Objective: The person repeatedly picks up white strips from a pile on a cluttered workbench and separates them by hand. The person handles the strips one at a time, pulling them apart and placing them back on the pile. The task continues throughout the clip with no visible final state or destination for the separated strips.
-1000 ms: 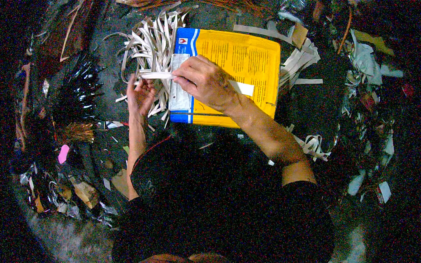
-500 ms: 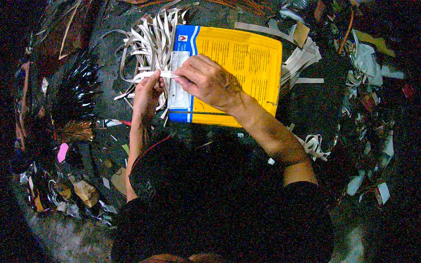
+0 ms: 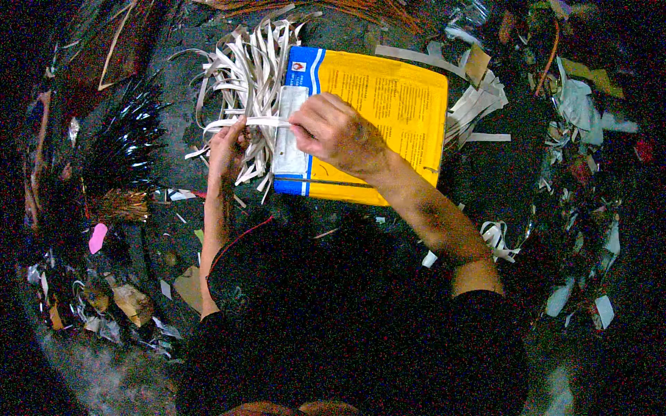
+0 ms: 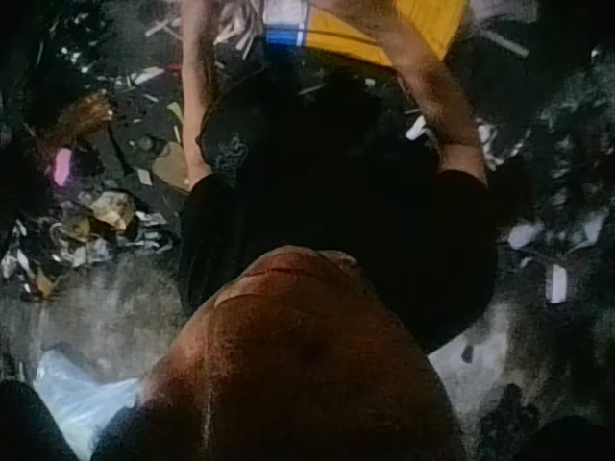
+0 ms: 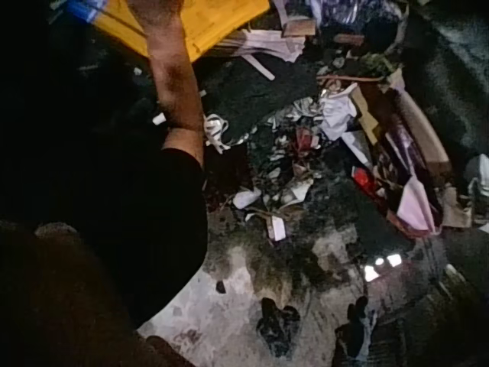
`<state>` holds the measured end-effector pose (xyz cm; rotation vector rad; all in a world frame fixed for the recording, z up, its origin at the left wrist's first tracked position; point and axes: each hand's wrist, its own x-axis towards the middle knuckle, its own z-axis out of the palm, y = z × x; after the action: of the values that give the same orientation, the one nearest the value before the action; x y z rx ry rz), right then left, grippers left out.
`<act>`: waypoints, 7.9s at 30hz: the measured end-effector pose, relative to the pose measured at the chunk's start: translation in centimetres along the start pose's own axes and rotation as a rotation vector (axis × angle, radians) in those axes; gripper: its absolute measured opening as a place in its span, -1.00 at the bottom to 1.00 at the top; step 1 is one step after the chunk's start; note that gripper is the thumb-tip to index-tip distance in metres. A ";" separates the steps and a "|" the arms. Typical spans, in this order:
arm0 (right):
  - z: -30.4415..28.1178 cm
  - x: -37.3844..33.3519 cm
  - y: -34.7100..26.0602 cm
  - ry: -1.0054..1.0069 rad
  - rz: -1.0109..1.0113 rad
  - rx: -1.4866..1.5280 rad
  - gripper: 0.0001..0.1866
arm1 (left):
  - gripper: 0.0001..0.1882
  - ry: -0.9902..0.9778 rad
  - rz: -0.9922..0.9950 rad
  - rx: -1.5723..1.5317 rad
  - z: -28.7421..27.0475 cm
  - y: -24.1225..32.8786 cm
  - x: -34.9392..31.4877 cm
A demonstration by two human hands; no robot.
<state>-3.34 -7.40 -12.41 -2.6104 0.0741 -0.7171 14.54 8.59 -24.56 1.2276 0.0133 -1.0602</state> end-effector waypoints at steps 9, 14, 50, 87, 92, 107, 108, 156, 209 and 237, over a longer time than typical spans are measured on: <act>0.6 0.6 -0.1 0.012 0.063 0.103 -0.84 | -0.63 -0.085 -0.122 -0.575 4.5 4.3 -4.3; 0.3 0.8 -0.4 0.005 0.071 0.133 -0.85 | -0.71 -0.186 0.050 0.235 6.4 3.3 -5.2; -6.6 -2.7 0.6 -0.180 0.060 -0.249 -0.76 | -0.65 0.120 0.245 0.338 5.1 11.4 -6.4; -26.5 -11.1 -4.9 -0.189 0.635 0.429 -0.81 | -0.70 -1.060 0.304 0.845 26.4 9.8 -16.8; -25.0 -9.3 -2.7 -0.414 0.628 0.325 -0.80 | -0.84 -0.861 0.200 0.973 19.7 13.0 -13.0; -15.8 -5.5 0.6 -0.179 0.505 -0.020 -0.79 | -0.77 -0.268 0.283 0.657 7.9 8.2 -8.4; -14.0 -4.2 0.3 -0.205 0.356 0.016 -0.81 | -0.78 -0.206 0.346 0.765 8.4 8.1 -8.5; 0.3 0.0 -0.3 0.033 0.099 0.101 -0.82 | -0.86 -0.166 0.021 -0.041 7.1 2.4 -5.1; 0.6 0.1 -0.3 0.057 0.089 0.090 -0.87 | -0.64 -0.168 -0.076 -0.387 5.2 3.1 -5.0; 0.6 0.2 -0.5 0.008 0.086 0.066 -0.88 | -0.82 0.019 -0.118 -0.517 6.6 3.9 -5.7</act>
<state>-2.93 -6.74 -12.55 -2.5250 0.1613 -0.6879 10.61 7.06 -16.07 0.7740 0.3576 -1.0620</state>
